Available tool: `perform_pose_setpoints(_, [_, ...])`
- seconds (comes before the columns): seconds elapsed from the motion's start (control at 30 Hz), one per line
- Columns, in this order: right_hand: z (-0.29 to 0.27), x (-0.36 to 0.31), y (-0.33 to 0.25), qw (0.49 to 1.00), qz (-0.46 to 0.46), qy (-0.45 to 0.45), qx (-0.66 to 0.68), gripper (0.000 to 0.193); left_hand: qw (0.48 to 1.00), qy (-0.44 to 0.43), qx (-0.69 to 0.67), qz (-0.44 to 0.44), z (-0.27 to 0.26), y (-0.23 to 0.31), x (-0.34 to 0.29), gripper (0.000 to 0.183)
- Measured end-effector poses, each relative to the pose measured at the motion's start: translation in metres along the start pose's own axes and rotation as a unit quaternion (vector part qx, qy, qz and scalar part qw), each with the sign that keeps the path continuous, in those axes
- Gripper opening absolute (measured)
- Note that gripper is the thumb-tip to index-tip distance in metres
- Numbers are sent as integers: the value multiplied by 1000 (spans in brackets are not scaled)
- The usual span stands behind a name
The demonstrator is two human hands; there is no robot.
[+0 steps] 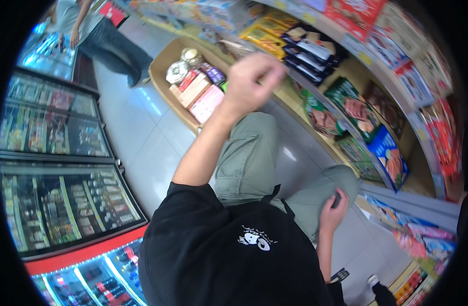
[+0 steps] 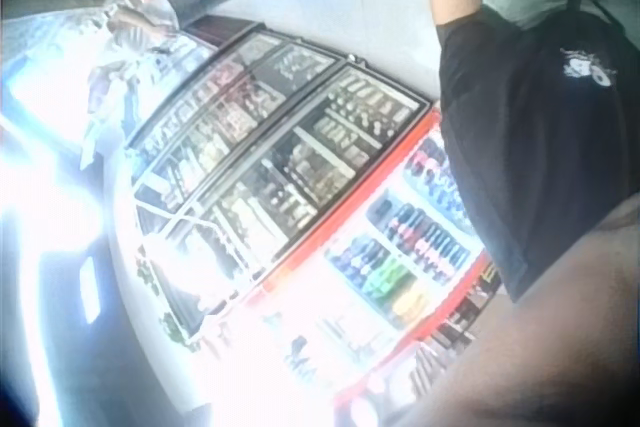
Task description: The person kneels in a store aisle and repeatedly picks snack boxes and jars from a cardboard box on the floor, then places them onto the shelves. The person handles items one at a time, arranging them on the shelf.
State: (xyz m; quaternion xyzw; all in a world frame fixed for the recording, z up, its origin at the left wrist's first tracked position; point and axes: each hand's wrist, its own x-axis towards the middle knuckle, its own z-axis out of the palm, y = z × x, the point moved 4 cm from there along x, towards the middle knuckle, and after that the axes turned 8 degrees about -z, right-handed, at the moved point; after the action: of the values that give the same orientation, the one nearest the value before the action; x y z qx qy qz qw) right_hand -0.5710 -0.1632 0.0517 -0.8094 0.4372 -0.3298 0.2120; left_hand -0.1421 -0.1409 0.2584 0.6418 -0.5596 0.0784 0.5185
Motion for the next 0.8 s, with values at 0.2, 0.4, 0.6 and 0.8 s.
perform_pose_setpoints(0.2, [9,-4,-5,999,-2,-30,-25,28,912,100,179,-355,-146,-289,-70,30])
perform_pose_setpoints(0.4, [10,-12,-10,996,-9,-36,-80,27,778,-102,317,-533,-217,-498,-135,54])
perform_pose_setpoints(0.6, [9,-23,-25,988,-25,-51,-147,26,750,-218,320,-537,-201,-577,-164,76])
perform_pose_setpoints(0.8, [12,-24,-43,977,-33,-64,-199,24,773,-254,382,-438,-188,-573,-166,85])
